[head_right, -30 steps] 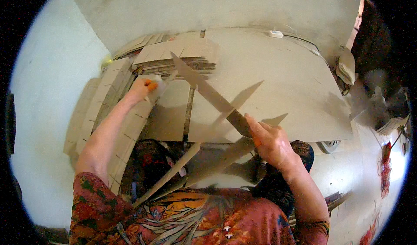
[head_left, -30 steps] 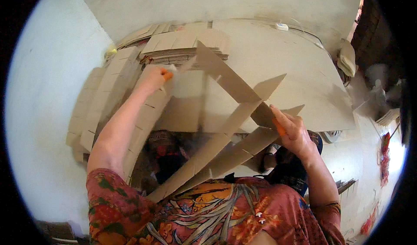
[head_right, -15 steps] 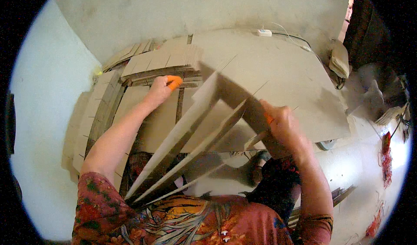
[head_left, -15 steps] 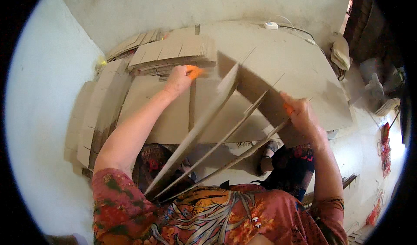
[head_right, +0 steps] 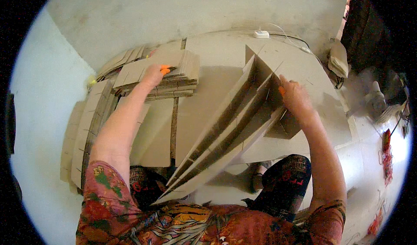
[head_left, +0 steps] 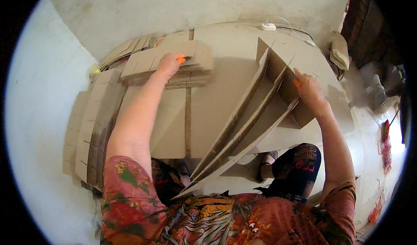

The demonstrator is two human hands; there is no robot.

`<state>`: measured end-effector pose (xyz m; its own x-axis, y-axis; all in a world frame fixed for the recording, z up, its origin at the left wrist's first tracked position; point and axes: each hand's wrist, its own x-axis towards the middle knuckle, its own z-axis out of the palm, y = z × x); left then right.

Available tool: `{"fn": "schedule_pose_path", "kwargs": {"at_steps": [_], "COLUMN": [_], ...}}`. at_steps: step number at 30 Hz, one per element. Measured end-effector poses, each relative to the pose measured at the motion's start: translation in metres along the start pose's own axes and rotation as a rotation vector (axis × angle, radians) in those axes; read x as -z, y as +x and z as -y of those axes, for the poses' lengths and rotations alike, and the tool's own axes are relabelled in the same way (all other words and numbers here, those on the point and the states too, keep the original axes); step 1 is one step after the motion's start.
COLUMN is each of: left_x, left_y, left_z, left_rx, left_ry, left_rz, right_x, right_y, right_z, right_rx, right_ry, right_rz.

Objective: The person assembles a multi-compartment cardboard divider by folding and interlocking pre-cut panels. They repeatedly pick up flat pieces, fold them into shape, and stack the completed units on the floor.

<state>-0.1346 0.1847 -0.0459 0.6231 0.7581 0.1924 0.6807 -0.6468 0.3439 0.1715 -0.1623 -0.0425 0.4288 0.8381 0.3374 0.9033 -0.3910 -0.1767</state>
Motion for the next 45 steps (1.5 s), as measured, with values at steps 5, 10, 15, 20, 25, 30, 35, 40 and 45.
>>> {"fn": "schedule_pose_path", "kwargs": {"at_steps": [5, 10, 15, 20, 25, 30, 35, 40, 45], "left_x": [0.029, 0.002, 0.002, 0.039, 0.011, -0.014, -0.007, 0.014, 0.025], "left_y": [-0.013, -0.038, -0.037, -0.045, -0.128, -0.187, -0.177, -0.203, -0.223], "left_z": [0.022, -0.021, -0.004, -0.032, -0.137, -0.198, -0.155, -0.135, -0.113], "left_rx": [0.144, -0.227, -0.005, 0.105, -0.593, -0.828, -0.148, -0.213, -0.255], "left_ry": [-0.407, -0.120, -0.105, -0.451, -0.566, -0.526, -0.355, -0.241, -0.209], "left_rz": [-0.047, -0.396, -0.227, -0.229, -0.177, 0.112, 0.330, 0.288, 0.133], "right_x": [0.007, 0.011, 0.024, 0.033, 0.028, -0.003, 0.037, 0.056, 0.050], "right_y": [-0.019, -0.044, -0.072, -0.089, -0.084, -0.097, -0.119, -0.137, -0.147], "right_z": [0.040, 0.073, 0.092, 0.085, 0.083, 0.026, 0.000, -0.008, -0.021], "right_rx": [0.136, -0.089, -0.101, -0.150, -0.302, -0.454, -0.302, -0.208, -0.254], "right_ry": [0.371, 1.254, 1.376, 1.441, 1.950, 1.249, 1.578, 1.511, 1.076], "right_rz": [-0.299, -0.051, 0.101, 0.145, 0.203, -0.202, -0.559, -0.582, -0.374]}}
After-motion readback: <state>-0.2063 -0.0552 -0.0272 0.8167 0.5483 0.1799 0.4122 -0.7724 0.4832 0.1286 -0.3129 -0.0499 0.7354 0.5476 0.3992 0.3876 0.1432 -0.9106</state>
